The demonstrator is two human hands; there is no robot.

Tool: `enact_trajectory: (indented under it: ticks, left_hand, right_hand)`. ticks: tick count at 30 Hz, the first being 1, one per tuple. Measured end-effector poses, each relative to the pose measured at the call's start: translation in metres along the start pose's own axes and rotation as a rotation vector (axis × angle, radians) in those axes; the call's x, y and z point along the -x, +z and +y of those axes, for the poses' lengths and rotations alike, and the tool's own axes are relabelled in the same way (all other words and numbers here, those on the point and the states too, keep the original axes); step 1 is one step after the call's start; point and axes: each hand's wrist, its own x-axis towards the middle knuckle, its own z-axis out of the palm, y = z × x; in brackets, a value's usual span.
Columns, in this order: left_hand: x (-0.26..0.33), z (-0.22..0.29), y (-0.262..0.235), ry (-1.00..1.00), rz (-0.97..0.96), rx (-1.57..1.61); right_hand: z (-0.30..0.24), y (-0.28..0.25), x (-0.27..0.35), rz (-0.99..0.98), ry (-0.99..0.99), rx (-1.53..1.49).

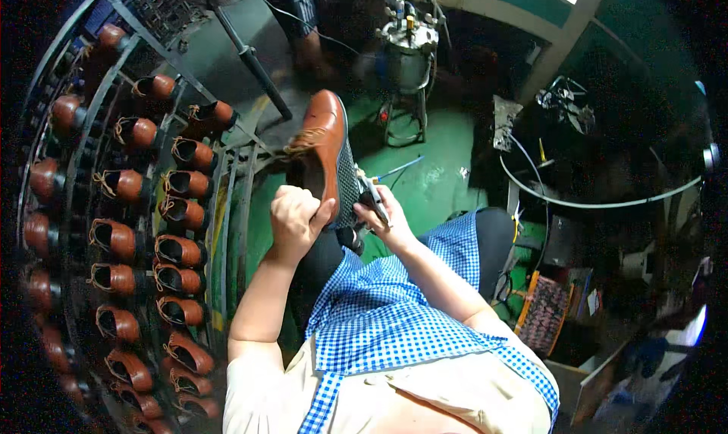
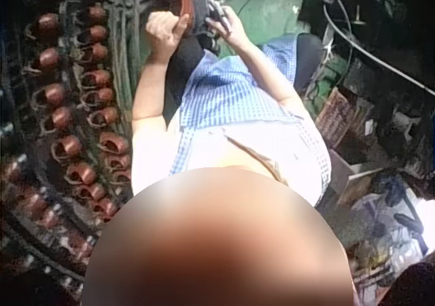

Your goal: Use a spray gun to apply a finish or adhesive to leather shoes at a manufacturing workstation.

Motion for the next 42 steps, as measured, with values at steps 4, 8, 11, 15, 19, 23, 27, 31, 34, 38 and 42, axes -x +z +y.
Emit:
enact_trajectory:
  ticks: [4,8,11,15,19,23,27,31,34,38,42]
  left_hand:
    - [0.003,0.004,0.000,0.038,-0.075,0.069]
    - [0.007,0.011,0.002,-0.143,-0.104,0.053]
    - [0.008,0.023,0.007,-0.159,-0.145,-0.011]
    - [0.001,0.036,0.008,-0.158,-0.227,-0.108]
    - [0.004,0.049,-0.007,-0.283,-0.262,-0.035]
    - [0.017,0.039,-0.028,-0.162,-0.223,-0.003]
    - [0.022,0.033,-0.041,-0.191,-0.306,-0.021]
    - [0.027,0.023,-0.041,-0.126,-0.295,-0.006]
    - [0.028,0.020,-0.043,-0.111,-0.312,-0.001]
    - [0.032,0.016,-0.048,-0.089,-0.354,0.038]
    - [0.034,0.016,-0.051,-0.099,-0.355,0.028]
  right_hand:
    - [0.016,-0.035,0.004,-0.058,-0.052,0.115]
    - [0.018,-0.050,0.006,0.100,-0.432,0.594]
    - [0.019,-0.048,0.003,0.113,-0.465,1.000]
    - [0.041,-0.042,-0.011,0.029,-0.327,1.084]
    - [0.047,-0.042,-0.012,-0.081,-0.321,1.028]
    - [0.010,-0.058,0.009,0.009,-0.371,0.952]
    - [-0.040,-0.063,0.021,0.021,-0.398,0.584]
    - [-0.058,-0.053,0.021,-0.073,-0.376,0.410]
    - [-0.057,-0.045,0.017,-0.109,-0.345,0.349]
    - [-0.053,-0.040,0.011,-0.118,-0.368,0.313]
    - [-0.051,-0.038,0.007,-0.139,-0.445,0.351]
